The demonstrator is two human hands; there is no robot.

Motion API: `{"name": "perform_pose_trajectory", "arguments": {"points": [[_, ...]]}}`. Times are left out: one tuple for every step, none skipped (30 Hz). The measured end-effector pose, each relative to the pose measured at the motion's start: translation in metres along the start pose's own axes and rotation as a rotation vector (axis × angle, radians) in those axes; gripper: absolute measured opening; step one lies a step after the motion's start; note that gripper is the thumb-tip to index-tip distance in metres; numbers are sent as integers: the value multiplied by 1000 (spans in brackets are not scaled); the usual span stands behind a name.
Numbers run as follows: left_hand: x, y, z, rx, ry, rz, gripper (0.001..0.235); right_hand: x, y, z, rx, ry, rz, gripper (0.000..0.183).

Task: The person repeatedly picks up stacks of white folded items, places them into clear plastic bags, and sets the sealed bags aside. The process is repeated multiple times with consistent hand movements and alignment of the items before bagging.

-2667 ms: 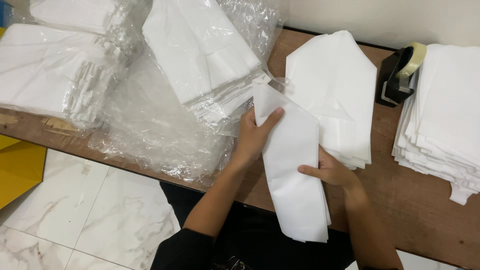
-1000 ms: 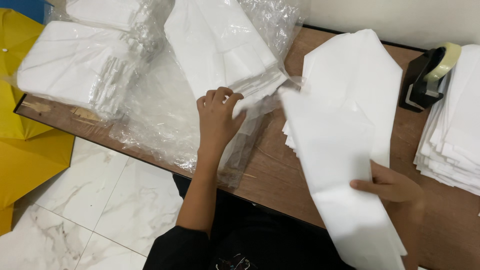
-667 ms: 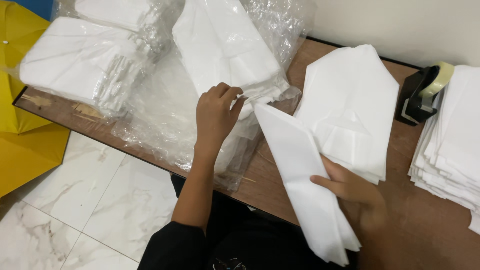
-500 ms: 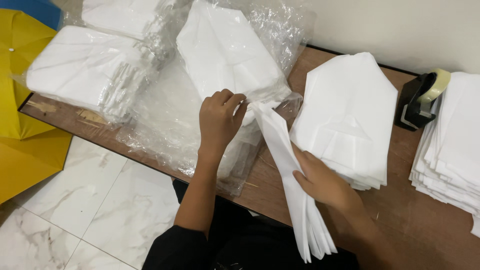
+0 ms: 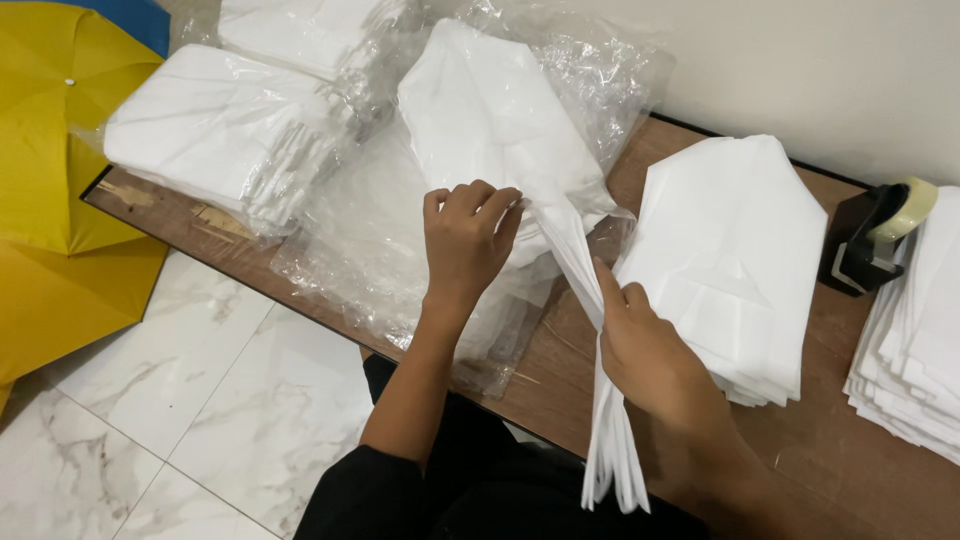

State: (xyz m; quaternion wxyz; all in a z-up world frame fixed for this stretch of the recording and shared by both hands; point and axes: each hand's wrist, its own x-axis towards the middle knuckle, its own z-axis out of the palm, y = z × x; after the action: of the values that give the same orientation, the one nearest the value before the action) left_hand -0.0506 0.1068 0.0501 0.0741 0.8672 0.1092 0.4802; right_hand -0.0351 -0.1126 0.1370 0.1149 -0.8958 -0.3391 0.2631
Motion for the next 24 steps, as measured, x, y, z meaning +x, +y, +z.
{"name": "perform_pose_trajectory", "arguments": {"points": [[1, 1, -1, -3, 5, 4, 16, 3, -1, 2, -1, 7, 1, 69], [1, 3, -2, -7, -1, -2, 17, 7, -3, 4, 16, 36, -32, 67], [0, 6, -4, -11, -10, -11, 19, 8, -3, 7, 33, 61, -64, 66], [1, 7, -4, -13, -9, -10, 19, 16, -8, 3, 32, 64, -62, 66], [0, 9, -4, -19, -34, -10, 16, 22, -13, 1, 65, 71, -73, 66], [-2, 10, -5, -26, -60, -10, 14, 28, -18, -1, 97, 78, -83, 66], [-3, 16, -8, -29, -54, -3, 14, 46, -10, 9, 97, 88, -82, 66], [-5, 21, -12, -73, -109, -31, 13, 64, -2, 19, 94, 129, -119, 61], [-10, 27, -16, -113, -172, -65, 12, 81, 5, 30, 94, 161, -157, 58], [-14, 40, -33, -114, -173, -64, 12, 87, 9, 33, 95, 162, -156, 58], [-17, 52, -49, -230, -465, -223, 19, 94, 13, 36, 74, 195, -158, 54], [-21, 65, -64, -345, -758, -383, 39, 101, 16, 38, 53, 229, -161, 51], [-16, 70, -78, -344, -760, -382, 39, 104, 18, 39, 55, 229, -160, 51], [-12, 76, -91, -392, -1125, -445, 59, 107, 21, 40, 133, 265, -143, 49], [-9, 82, -105, -440, -1493, -504, 87, 109, 23, 43, 208, 294, -126, 47], [-12, 85, -102, -443, -1496, -510, 87, 109, 24, 40, 207, 288, -125, 47], [-15, 87, -99, -638, -1469, -568, 97, 109, 24, 36, 355, 322, -142, 49], [-17, 90, -97, -832, -1433, -625, 114, 110, 24, 32, 503, 356, -158, 50], [-38, 90, -82, -833, -1433, -628, 114, 116, 32, 36, 502, 353, -156, 50], [-59, 91, -68, -1119, -1261, -782, 115, 122, 39, 39, 607, 366, -145, 53], [-80, 91, -53, -1395, -1056, -926, 118, 128, 47, 42, 709, 377, -135, 56], [-89, 91, -44, -1396, -1053, -929, 118, 120, 40, 38, 707, 373, -135, 56], [-98, 90, -34, -1481, -977, -1038, 120, 113, 35, 32, 805, 334, -117, 69], [-106, 90, -24, -1563, -897, -1145, 122, 107, 29, 26, 901, 293, -98, 83]]}}
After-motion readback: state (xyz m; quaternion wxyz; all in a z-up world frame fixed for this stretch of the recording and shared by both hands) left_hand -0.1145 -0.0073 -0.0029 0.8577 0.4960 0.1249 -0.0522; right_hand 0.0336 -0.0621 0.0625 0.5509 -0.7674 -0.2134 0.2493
